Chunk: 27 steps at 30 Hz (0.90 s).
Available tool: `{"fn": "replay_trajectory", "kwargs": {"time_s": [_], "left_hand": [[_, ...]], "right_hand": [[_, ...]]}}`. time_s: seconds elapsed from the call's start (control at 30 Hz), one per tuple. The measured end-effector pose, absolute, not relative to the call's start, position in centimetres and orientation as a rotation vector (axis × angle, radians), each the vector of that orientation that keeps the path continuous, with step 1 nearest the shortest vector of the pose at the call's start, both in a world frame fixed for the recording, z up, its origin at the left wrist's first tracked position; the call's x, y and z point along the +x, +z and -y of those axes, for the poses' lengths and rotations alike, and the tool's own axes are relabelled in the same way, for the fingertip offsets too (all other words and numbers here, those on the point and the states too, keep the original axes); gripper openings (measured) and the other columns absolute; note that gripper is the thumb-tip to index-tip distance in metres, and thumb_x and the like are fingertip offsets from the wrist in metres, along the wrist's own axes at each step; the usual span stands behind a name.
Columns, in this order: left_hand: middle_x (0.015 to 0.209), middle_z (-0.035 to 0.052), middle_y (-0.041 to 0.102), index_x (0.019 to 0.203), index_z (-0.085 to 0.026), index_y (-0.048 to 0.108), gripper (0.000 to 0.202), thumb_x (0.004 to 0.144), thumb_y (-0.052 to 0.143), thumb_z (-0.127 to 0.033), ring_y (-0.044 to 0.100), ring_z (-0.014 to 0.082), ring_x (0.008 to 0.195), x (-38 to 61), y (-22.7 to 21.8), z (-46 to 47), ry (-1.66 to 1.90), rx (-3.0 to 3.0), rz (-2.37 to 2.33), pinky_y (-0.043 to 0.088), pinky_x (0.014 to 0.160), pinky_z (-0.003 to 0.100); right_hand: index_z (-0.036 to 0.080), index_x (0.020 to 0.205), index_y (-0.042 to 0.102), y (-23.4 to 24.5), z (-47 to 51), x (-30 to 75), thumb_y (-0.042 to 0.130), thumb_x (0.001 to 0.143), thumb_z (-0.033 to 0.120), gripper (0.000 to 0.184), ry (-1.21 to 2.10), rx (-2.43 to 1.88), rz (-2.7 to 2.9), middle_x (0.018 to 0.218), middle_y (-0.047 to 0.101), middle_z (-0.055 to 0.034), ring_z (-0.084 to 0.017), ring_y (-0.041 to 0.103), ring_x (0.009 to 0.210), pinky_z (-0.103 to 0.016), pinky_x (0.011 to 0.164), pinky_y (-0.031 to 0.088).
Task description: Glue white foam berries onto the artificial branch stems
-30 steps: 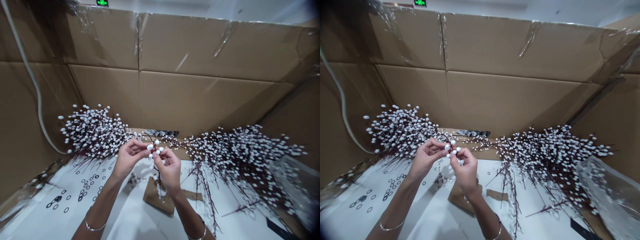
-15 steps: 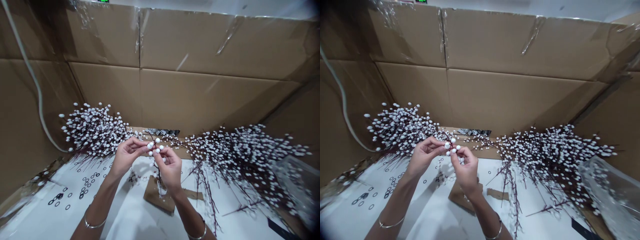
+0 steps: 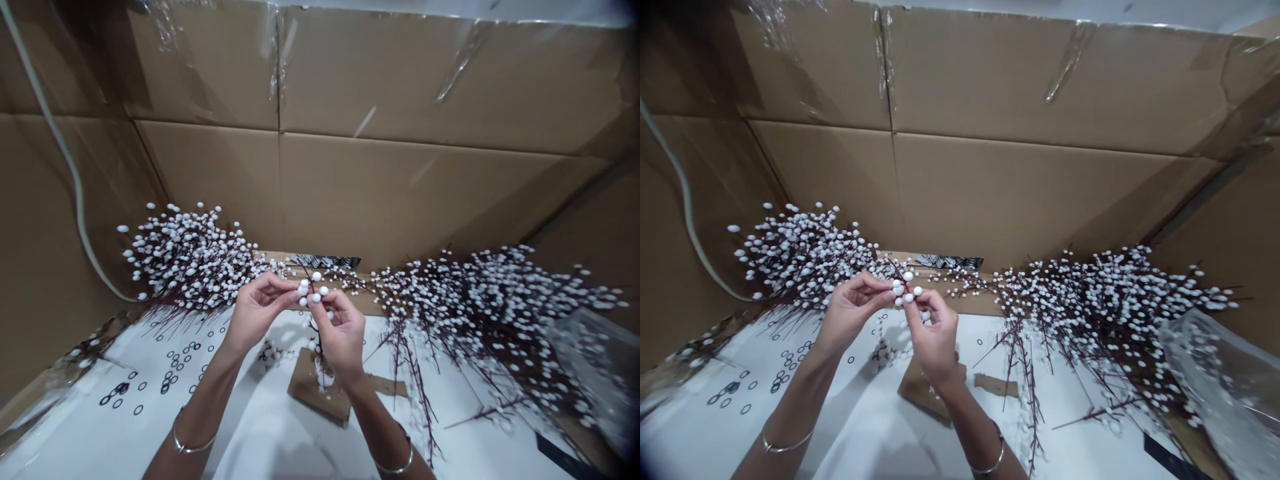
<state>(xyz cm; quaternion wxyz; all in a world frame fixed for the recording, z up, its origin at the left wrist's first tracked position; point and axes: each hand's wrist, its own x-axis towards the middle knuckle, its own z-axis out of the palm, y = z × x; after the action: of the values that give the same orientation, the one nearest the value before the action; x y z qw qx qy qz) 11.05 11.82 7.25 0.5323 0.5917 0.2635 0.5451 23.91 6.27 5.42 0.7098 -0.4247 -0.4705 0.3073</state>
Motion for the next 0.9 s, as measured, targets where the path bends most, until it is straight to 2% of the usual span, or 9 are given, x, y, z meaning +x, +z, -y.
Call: {"fn": "replay_trajectory", "kwargs": {"time_s": [0.2, 0.33, 0.4, 0.5, 0.57, 0.63, 0.73, 0.83, 0.9], "left_hand": [[0.092, 0.0048, 0.074, 0.083, -0.017, 0.064, 0.014, 0.078, 0.075, -0.024, 0.071, 0.0178, 0.089, 11.2, 7.4, -11.7, 1.292, 1.44, -0.64, 0.058, 0.078, 0.026], [0.108, 0.0069, 0.071, 0.111, -0.021, 0.056, 0.034, 0.082, 0.072, -0.027, 0.067, 0.0192, 0.103, 11.1, 7.5, -11.9, 1.188, 1.418, -0.57, 0.055, 0.085, 0.028], [0.111, 0.0078, 0.07, 0.117, -0.021, 0.054, 0.041, 0.081, 0.072, -0.029, 0.066, 0.0204, 0.106, 11.0, 7.4, -11.9, 1.063, 1.502, -0.567, 0.054, 0.086, 0.03], [0.102, 0.0065, 0.071, 0.103, -0.019, 0.065, 0.026, 0.081, 0.071, -0.032, 0.067, 0.0213, 0.098, 11.0, 7.0, -11.6, 0.853, 1.773, -0.696, 0.052, 0.083, 0.03], [0.095, 0.0047, 0.072, 0.095, -0.019, 0.069, 0.018, 0.084, 0.067, -0.033, 0.067, 0.0205, 0.091, 11.2, 6.8, -11.2, 0.823, 1.921, -0.774, 0.05, 0.079, 0.03], [0.092, 0.0031, 0.072, 0.097, -0.02, 0.07, 0.019, 0.088, 0.062, -0.035, 0.067, 0.0192, 0.086, 11.2, 6.7, -11.0, 0.846, 1.998, -0.799, 0.049, 0.076, 0.029], [0.092, 0.0015, 0.073, 0.101, -0.022, 0.071, 0.021, 0.088, 0.061, -0.036, 0.067, 0.0184, 0.086, 11.0, 7.1, -10.8, 0.821, 2.038, -0.796, 0.048, 0.075, 0.027], [0.089, 0.0009, 0.073, 0.093, -0.021, 0.071, 0.017, 0.088, 0.061, -0.034, 0.067, 0.0177, 0.084, 10.9, 7.5, -10.8, 0.773, 2.073, -0.791, 0.046, 0.074, 0.026], [0.085, 0.0009, 0.072, 0.088, -0.02, 0.071, 0.018, 0.089, 0.06, -0.033, 0.066, 0.0174, 0.08, 10.9, 7.5, -10.7, 0.742, 2.109, -0.79, 0.045, 0.071, 0.025]], "right_hand": [[0.02, 0.082, 0.065, 5.4, -6.8, 24.4, 0.068, 0.083, 0.03, 0.01, 0.711, -0.947, 1.044, 0.085, 0.068, -0.0015, -0.014, 0.06, 0.077, -0.025, 0.07, 0.046], [0.019, 0.077, 0.068, 5.1, -7.5, 25.0, 0.072, 0.079, 0.03, 0.012, 0.778, -0.919, 0.975, 0.092, 0.07, -0.0032, -0.017, 0.062, 0.092, -0.03, 0.085, 0.047], [0.019, 0.076, 0.07, 4.8, -7.8, 25.1, 0.073, 0.078, 0.031, 0.012, 0.798, -0.896, 0.926, 0.1, 0.069, -0.0042, -0.019, 0.061, 0.101, -0.032, 0.093, 0.045], [0.02, 0.077, 0.07, 4.6, -8.1, 25.2, 0.073, 0.078, 0.031, 0.011, 0.866, -0.87, 0.864, 0.101, 0.068, -0.0041, -0.02, 0.061, 0.102, -0.033, 0.092, 0.046], [0.022, 0.085, 0.07, 4.7, -7.9, 25.3, 0.072, 0.079, 0.033, 0.013, 0.929, -0.88, 0.873, 0.102, 0.068, -0.0039, -0.02, 0.062, 0.097, -0.034, 0.088, 0.048], [0.024, 0.099, 0.069, 5.3, -7.6, 25.7, 0.069, 0.08, 0.033, 0.021, 0.919, -0.936, 0.991, 0.11, 0.067, -0.0045, -0.021, 0.062, 0.1, -0.036, 0.089, 0.047], [0.028, 0.12, 0.058, 6.5, -6.9, 26.8, 0.069, 0.079, 0.027, 0.042, 0.717, -0.994, 1.255, 0.125, 0.061, -0.0045, -0.023, 0.056, 0.113, -0.04, 0.099, 0.041], [0.031, 0.129, 0.049, 7.5, -6.1, 28.0, 0.069, 0.077, 0.022, 0.057, 0.61, -1.018, 1.449, 0.134, 0.054, -0.0038, -0.023, 0.05, 0.121, -0.041, 0.105, 0.036], [0.032, 0.13, 0.049, 7.9, -5.7, 28.6, 0.07, 0.076, 0.022, 0.059, 0.641, -1.028, 1.533, 0.137, 0.052, -0.0033, -0.023, 0.048, 0.123, -0.041, 0.106, 0.035]]}}
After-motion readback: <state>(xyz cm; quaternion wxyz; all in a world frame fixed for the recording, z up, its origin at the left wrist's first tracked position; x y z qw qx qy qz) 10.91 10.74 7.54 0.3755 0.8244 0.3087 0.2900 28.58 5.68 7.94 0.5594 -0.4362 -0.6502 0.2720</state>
